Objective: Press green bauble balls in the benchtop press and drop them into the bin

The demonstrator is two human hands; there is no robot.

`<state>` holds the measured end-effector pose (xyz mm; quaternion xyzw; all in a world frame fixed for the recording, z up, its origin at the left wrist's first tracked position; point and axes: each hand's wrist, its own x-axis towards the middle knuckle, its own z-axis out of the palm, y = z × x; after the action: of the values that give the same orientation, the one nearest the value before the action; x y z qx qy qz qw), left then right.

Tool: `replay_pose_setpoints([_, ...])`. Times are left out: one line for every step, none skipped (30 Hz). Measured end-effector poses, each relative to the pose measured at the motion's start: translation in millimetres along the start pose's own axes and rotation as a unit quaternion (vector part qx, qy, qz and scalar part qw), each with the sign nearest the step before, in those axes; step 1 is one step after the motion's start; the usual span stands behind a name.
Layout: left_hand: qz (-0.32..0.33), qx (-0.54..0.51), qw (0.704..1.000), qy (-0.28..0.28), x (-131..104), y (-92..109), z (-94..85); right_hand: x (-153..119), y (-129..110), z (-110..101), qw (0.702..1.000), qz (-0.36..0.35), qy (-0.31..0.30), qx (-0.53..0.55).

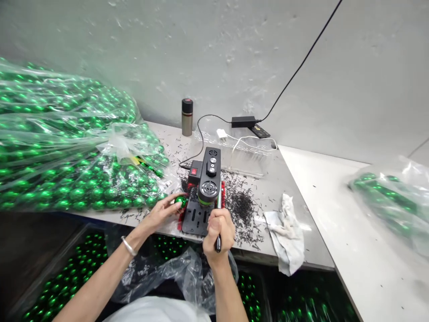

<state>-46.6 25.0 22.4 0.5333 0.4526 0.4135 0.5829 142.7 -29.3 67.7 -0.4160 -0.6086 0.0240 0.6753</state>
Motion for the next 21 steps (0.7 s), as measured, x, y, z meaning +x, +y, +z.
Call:
replay_pose_setpoints([-0.004, 0.011, 1.0, -0.019, -1.4, -5.5, 8.2, 0.4, -0.3, -0.5, 1.0, 0.0, -0.004, -0.005])
replay_pose_setpoints([0.002, 0.036, 0.999, -0.029, -1.4, -10.3, 15.3, 0.5, -0.4, -0.9, 1.0, -0.001, -0.007, -0.009])
replay_pose_setpoints([0.016, 0.072, 0.997, -0.03, -0.4, -14.1, 21.1, 0.4, -0.3, -1.1, 1.0, -0.004, -0.01, -0.011])
replay_pose_setpoints([0.036, 0.118, 0.992, -0.024, 1.0, -16.7, 25.6, 0.1, 0.0, -1.2, 1.0, -0.007, -0.011, -0.012])
replay_pose_setpoints([0.055, 0.167, 0.984, -0.016, 2.4, -18.0, 28.9, -0.2, 0.4, -1.2, 1.0, -0.011, -0.01, -0.01])
replay_pose_setpoints([0.071, 0.214, 0.974, -0.01, 3.6, -18.3, 31.2, -0.6, 0.8, -1.1, 1.0, -0.015, -0.01, -0.008])
replay_pose_setpoints([0.083, 0.253, 0.964, -0.008, 4.4, -17.7, 32.9, -0.8, 1.2, -0.9, 1.0, -0.019, -0.008, -0.007])
replay_pose_setpoints([0.094, 0.284, 0.954, -0.01, 4.8, -16.6, 34.0, -1.0, 1.6, -0.7, 1.0, -0.021, -0.006, -0.005])
replay_pose_setpoints([0.106, 0.306, 0.946, -0.013, 4.9, -15.3, 34.9, -1.0, 1.7, -0.4, 1.0, -0.023, -0.006, -0.003])
replay_pose_setpoints([0.12, 0.322, 0.939, -0.015, 4.9, -14.0, 35.7, -0.8, 1.8, -0.3, 1.0, -0.025, -0.005, -0.001])
replay_pose_setpoints([0.137, 0.334, 0.932, -0.018, 5.1, -12.9, 36.7, -0.5, 1.6, -0.1, 1.0, -0.026, -0.006, -0.001])
replay_pose_setpoints([0.153, 0.343, 0.926, -0.021, 5.5, -12.2, 37.8, -0.2, 1.4, 0.0, 1.0, -0.026, -0.008, -0.002])
replay_pose_setpoints([0.166, 0.352, 0.921, -0.026, 6.2, -11.8, 39.2, 0.2, 1.1, 0.1, 1.0, -0.026, -0.009, -0.003])
replay_pose_setpoints([0.177, 0.361, 0.915, -0.031, 7.2, -11.8, 40.9, 0.5, 0.7, 0.2, 1.0, -0.027, -0.009, -0.004])
replay_pose_setpoints([0.187, 0.37, 0.909, -0.036, 8.5, -12.3, 42.7, 0.9, 0.3, 0.3, 1.0, -0.028, -0.008, -0.004])
replay_pose_setpoints([0.195, 0.377, 0.905, -0.038, 9.9, -13.4, 44.6, 1.1, -0.2, 0.4, 1.0, -0.029, -0.008, -0.005])
replay_pose_setpoints([0.204, 0.382, 0.901, -0.036, 11.3, -15.1, 46.5, 1.3, -0.5, 0.5, 1.0, -0.03, -0.008, -0.005])
replay_pose_setpoints([0.213, 0.386, 0.897, -0.029, 12.5, -17.4, 48.3, 1.2, -0.8, 0.4, 0.999, -0.031, -0.007, -0.005])
replay_pose_setpoints([0.221, 0.389, 0.894, -0.018, 13.4, -20.2, 49.8, 0.9, -0.9, 0.3, 1.0, -0.03, -0.008, -0.005])
replay_pose_setpoints([0.229, 0.391, 0.891, -0.006, 13.8, -23.6, 50.9, 0.2, -0.7, 0.0, 1.0, -0.029, -0.007, -0.005])
replay_pose_setpoints([0.236, 0.393, 0.889, 0.006, 13.9, -27.1, 51.6, -1.0, -0.1, -0.3, 1.0, -0.028, -0.008, -0.005])
